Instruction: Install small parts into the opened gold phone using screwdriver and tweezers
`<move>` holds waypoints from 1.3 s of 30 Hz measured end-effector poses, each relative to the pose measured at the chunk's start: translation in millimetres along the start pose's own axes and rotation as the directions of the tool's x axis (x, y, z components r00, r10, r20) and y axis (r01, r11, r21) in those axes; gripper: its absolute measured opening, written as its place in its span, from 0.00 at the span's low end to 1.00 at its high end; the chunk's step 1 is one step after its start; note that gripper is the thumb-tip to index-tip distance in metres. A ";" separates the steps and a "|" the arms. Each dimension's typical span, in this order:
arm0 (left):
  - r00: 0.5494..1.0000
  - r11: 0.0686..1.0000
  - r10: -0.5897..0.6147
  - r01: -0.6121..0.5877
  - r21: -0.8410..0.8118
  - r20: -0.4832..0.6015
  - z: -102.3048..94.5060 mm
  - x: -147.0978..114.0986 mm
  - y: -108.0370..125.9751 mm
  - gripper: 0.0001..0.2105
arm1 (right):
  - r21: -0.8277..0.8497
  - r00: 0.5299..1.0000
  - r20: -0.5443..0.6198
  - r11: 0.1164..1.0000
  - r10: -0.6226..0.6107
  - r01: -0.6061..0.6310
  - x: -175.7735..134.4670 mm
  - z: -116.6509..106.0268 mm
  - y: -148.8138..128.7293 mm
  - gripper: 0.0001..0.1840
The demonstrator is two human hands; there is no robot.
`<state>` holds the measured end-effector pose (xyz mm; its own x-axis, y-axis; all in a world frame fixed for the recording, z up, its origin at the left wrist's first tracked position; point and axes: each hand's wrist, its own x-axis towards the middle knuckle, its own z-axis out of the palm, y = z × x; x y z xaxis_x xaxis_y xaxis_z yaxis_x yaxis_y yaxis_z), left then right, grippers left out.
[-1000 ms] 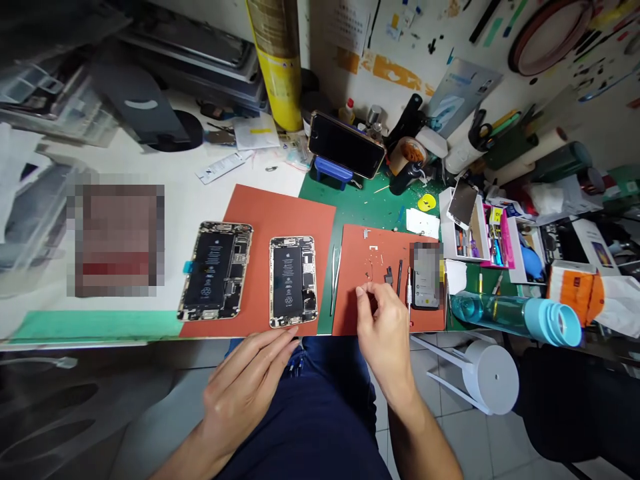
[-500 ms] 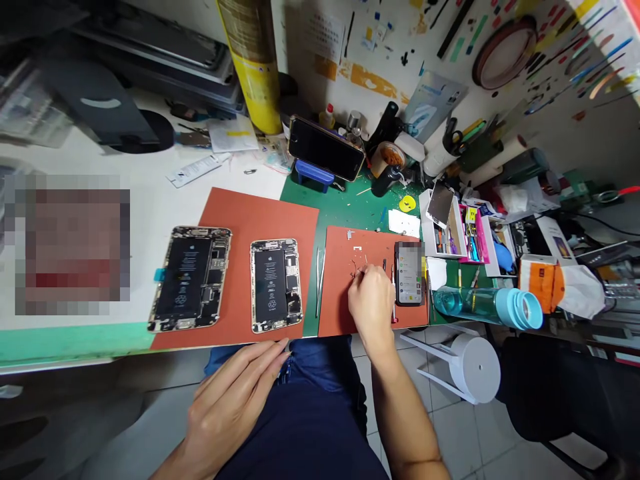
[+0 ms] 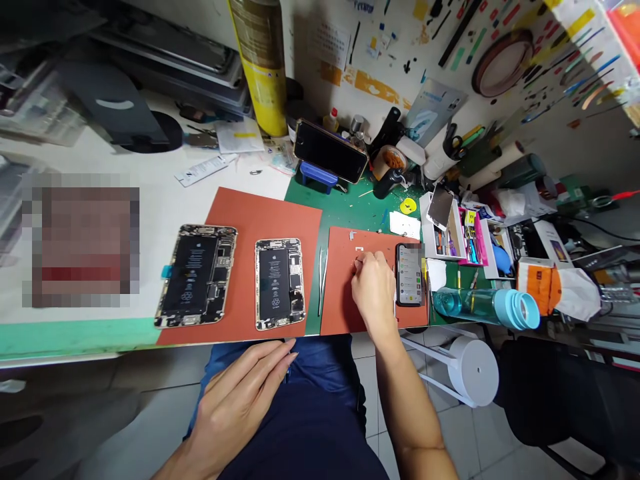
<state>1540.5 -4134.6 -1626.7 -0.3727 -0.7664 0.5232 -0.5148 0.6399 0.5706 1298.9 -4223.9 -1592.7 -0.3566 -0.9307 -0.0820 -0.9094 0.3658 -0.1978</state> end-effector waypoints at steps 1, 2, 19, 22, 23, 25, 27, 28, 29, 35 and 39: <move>1.000 1.000 -0.004 0.004 -0.003 0.003 -0.5 -0.7 0.0 0.07 | -0.003 1.000 0.007 1.000 0.002 -0.002 1.8 1.1 -0.6 0.15; 1.000 1.000 -0.008 0.008 -0.005 0.006 -1.0 -1.3 0.0 0.07 | -0.004 1.000 0.012 1.000 0.006 -0.006 3.2 2.2 -0.9 0.15; 0.786 0.634 -0.560 0.611 -0.475 0.263 20.6 2.2 12.0 0.09 | 0.791 0.971 0.182 0.609 -0.158 -0.049 -81.1 -11.9 -34.0 0.11; 0.774 0.629 -0.582 0.624 -0.464 0.251 23.9 0.9 15.5 0.08 | 0.819 0.971 0.204 0.565 -0.126 -0.099 -91.3 1.8 -39.8 0.12; 0.778 0.639 -0.582 0.618 -0.457 0.238 24.2 0.8 16.2 0.07 | 0.823 0.971 0.205 0.558 -0.123 -0.103 -93.3 5.1 -40.3 0.12; 0.788 0.661 -0.577 0.605 -0.444 0.213 24.2 1.5 17.1 0.07 | 0.827 0.974 0.195 0.553 -0.116 -0.099 -96.3 9.4 -40.7 0.11; 0.796 0.676 -0.572 0.593 -0.436 0.197 24.0 3.3 17.3 0.07 | 0.826 0.980 0.169 0.557 -0.107 -0.081 -98.7 11.7 -41.7 0.11; 0.800 0.682 -0.570 0.589 -0.434 0.190 23.7 4.4 17.2 0.07 | 0.824 0.983 0.154 0.562 -0.103 -0.070 -99.6 12.3 -42.5 0.11; 0.801 0.684 -0.569 0.587 -0.432 0.186 23.3 5.7 17.0 0.07 | 0.822 0.985 0.140 0.567 -0.100 -0.059 -100.4 12.9 -43.5 0.10; 0.741 0.609 -0.625 0.660 -0.440 0.246 19.9 12.4 16.0 0.07 | 0.853 0.985 0.152 0.514 -0.084 -0.088 -100.2 12.3 -40.8 0.09; 0.672 0.491 -0.649 0.728 -0.478 0.357 16.8 11.7 15.6 0.09 | 0.864 0.923 0.333 0.456 -0.195 -0.215 -95.8 6.5 -25.6 0.10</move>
<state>1515.1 -4134.6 -1622.3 -0.1917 -0.9505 -0.2446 -0.1551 -0.2167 0.9638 1357.8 -4144.1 -1586.2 -0.0809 -0.9286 -0.3621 -0.1526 0.3705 -0.9162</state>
